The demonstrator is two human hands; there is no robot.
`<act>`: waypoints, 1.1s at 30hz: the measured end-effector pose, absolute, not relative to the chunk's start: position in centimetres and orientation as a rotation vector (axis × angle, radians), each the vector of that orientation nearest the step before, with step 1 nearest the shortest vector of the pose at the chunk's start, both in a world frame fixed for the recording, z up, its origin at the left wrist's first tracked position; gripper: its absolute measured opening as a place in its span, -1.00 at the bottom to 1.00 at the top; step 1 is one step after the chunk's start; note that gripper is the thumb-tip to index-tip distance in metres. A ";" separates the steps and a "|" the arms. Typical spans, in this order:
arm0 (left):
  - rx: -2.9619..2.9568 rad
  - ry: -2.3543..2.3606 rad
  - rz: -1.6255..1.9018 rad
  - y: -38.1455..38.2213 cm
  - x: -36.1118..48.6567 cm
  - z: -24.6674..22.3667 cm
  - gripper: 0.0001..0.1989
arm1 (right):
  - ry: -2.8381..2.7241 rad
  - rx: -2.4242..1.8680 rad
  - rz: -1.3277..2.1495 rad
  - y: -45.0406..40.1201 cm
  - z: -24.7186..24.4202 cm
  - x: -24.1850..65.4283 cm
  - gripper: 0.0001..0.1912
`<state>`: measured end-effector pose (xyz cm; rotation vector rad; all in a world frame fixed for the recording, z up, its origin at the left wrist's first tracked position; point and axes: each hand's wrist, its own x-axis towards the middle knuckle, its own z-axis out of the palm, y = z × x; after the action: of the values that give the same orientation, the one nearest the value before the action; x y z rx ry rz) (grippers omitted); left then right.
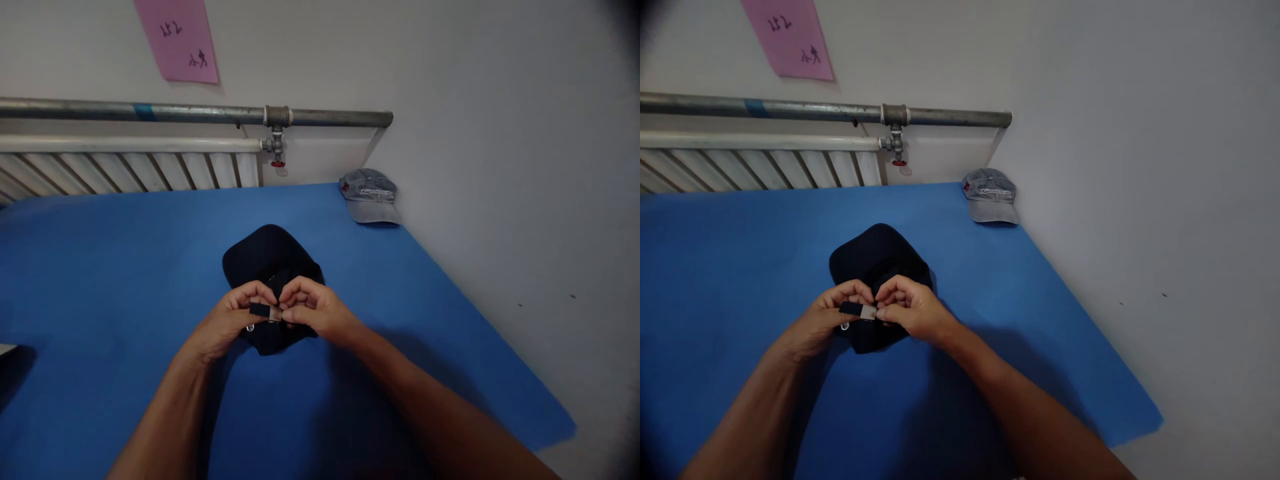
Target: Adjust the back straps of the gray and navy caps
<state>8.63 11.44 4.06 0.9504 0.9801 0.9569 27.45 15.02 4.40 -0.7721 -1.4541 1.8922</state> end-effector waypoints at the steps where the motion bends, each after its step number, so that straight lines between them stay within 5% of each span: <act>1: 0.944 0.982 0.974 11.4 8.6 4.1 -0.84 | -1.475 -0.774 1.873 15.0 4.5 27.5 -0.81; 15: 1.038 1.069 0.948 11.2 8.1 4.1 -0.85 | -1.658 -0.803 1.722 14.7 4.8 27.7 -0.86; 22: 1.237 0.986 0.957 11.1 7.2 4.8 -0.53 | -1.781 -0.830 1.629 14.6 5.3 28.0 -0.90; 33: 1.284 0.993 0.855 10.7 7.2 5.2 -0.71 | -1.941 -0.785 1.654 14.5 6.3 28.5 -0.80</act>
<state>7.24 10.75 5.20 1.2835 0.9930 0.8551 28.45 14.45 6.27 -0.7845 -1.9410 1.6544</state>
